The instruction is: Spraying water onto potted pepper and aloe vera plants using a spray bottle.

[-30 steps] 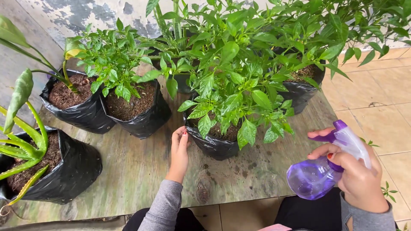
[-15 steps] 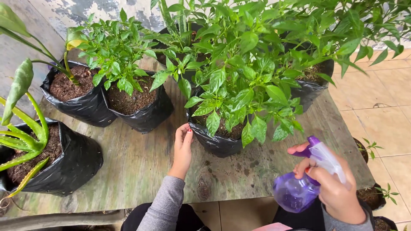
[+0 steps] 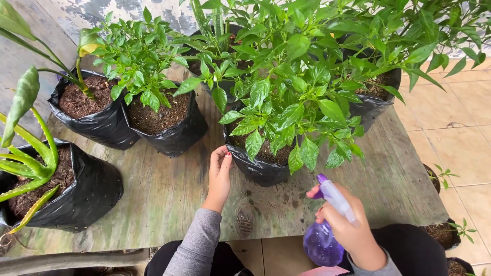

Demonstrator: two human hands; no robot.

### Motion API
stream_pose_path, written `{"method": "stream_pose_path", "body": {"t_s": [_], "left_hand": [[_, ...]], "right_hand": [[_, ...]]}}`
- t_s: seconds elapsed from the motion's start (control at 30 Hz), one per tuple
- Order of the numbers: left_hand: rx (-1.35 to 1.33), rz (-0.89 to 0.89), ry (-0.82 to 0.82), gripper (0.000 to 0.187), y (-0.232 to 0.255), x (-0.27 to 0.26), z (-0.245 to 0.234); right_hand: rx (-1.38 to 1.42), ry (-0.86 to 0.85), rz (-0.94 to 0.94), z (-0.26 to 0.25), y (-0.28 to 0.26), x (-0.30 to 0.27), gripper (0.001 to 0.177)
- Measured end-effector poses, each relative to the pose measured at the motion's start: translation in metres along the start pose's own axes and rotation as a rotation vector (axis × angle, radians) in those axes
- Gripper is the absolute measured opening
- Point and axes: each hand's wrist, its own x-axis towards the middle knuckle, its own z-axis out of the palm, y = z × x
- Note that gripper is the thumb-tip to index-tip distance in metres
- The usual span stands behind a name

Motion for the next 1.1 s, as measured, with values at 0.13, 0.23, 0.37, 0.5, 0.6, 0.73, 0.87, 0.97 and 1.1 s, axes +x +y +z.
{"method": "stream_pose_path", "body": {"t_s": [0.13,0.23,0.37,0.5,0.6,0.73,0.87,0.97,1.1], "left_hand": [[0.013,0.004,0.003,0.038,0.003,-0.001,0.001],[0.035,0.013,0.010,0.039,-0.005,0.004,-0.002],[0.084,-0.005,0.028,0.042,0.011,0.014,-0.001],[0.048,-0.052,0.035,0.056,0.004,0.044,-0.007],[-0.143,-0.034,-0.044,0.067,-0.009,0.078,-0.005],[-0.261,-0.087,-0.155,0.081,0.006,0.103,0.005],[-0.375,-0.283,-0.125,0.081,0.011,0.120,0.009],[-0.314,-0.225,-0.174,0.089,-0.001,0.129,0.007],[-0.436,-0.283,-0.122,0.077,-0.016,0.134,0.005]], "right_hand": [[0.021,-0.049,-0.038,0.022,-0.003,-0.001,0.036],[-0.023,-0.065,-0.057,0.030,0.019,0.005,0.034],[-0.002,-0.082,-0.136,0.050,0.029,0.005,0.039],[0.100,-0.105,-0.300,0.072,0.032,-0.004,0.053],[0.088,-0.144,-0.395,0.075,0.049,-0.002,0.059],[0.029,-0.195,-0.408,0.075,0.063,0.002,0.056],[0.065,-0.189,-0.356,0.075,0.076,0.009,0.057],[0.101,-0.177,-0.288,0.075,0.073,0.016,0.057],[0.125,-0.223,-0.280,0.075,0.073,0.024,0.054]]}}
